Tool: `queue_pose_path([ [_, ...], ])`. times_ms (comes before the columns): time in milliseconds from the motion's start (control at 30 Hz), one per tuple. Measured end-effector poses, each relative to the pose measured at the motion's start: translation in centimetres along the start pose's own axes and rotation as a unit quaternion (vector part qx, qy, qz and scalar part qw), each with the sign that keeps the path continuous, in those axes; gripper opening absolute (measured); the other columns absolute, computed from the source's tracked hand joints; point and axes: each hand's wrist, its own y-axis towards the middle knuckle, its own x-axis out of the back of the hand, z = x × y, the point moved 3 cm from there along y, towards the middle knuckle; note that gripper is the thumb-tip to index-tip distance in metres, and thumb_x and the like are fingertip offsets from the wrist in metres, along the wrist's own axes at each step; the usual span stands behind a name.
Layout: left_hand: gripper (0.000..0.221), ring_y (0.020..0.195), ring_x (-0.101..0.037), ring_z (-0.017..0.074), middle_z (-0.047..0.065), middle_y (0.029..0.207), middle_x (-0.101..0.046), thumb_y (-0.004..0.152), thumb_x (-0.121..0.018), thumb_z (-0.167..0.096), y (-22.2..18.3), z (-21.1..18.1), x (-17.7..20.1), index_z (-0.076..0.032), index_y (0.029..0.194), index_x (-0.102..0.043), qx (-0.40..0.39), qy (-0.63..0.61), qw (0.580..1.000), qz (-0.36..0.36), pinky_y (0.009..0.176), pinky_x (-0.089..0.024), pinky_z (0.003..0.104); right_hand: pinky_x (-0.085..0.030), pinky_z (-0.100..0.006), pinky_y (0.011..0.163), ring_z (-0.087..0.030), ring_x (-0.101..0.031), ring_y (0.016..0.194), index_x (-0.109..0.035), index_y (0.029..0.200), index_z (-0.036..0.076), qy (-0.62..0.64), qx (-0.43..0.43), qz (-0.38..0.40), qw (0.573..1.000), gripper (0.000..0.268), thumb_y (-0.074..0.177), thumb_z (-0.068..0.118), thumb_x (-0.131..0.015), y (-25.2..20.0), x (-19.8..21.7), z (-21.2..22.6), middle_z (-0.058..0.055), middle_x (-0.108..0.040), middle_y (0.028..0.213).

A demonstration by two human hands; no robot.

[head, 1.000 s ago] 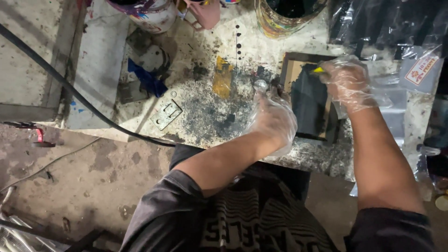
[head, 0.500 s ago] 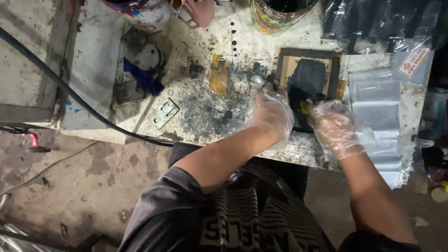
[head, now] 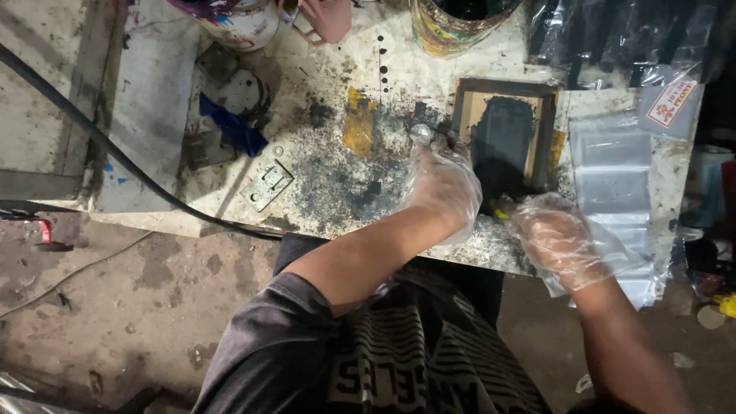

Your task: The person is screen printing designs onto small bags and then individually packaging them into plastic sleeves.

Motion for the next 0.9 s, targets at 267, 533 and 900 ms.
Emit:
queue_pose_path([
  [267, 0.053, 0.100, -0.063, 0.0269, 0.011, 0.105, -0.068, 0.090, -0.072, -0.016, -4.6, 1.7, 5.3, 0.003, 0.134, -0.050, -0.052, 0.088, 0.993, 0.059, 0.118, -0.027, 0.066, -0.028, -0.057, 0.134, -0.030, -0.035, 0.153, -0.043, 0.160, 0.020, -0.073, 0.039, 0.088, 0.993, 0.075, 0.106, 0.067, -0.064, 5.4, -1.1, 3.3, -0.009, -0.039, 0.163],
  [533, 0.026, 0.079, -0.058, 0.0191, 0.001, 0.081, -0.060, 0.091, -0.061, -0.003, -3.9, 1.5, 4.9, -0.003, 0.117, -0.058, -0.047, 0.093, 0.993, 0.052, 0.117, -0.023, 0.074, -0.064, -0.030, 0.061, -0.028, -0.052, 0.114, -0.071, 0.120, -0.002, 0.355, -0.113, 0.059, 0.926, 0.026, 0.111, 0.019, -0.059, 7.3, 16.1, 0.4, -0.022, -0.054, 0.124],
  [900, 0.050, 0.069, -0.055, 0.0124, 0.018, 0.109, -0.068, 0.094, -0.063, -0.015, -4.0, 1.4, 5.0, 0.007, 0.136, -0.047, -0.056, 0.115, 0.990, 0.059, 0.118, -0.025, 0.066, -0.052, -0.029, 0.082, -0.014, -0.060, 0.085, -0.063, 0.093, 0.015, 0.149, -0.107, -0.334, 0.925, 0.017, 0.104, 0.024, -0.053, 3.8, 21.0, -2.6, 0.000, -0.061, 0.091],
])
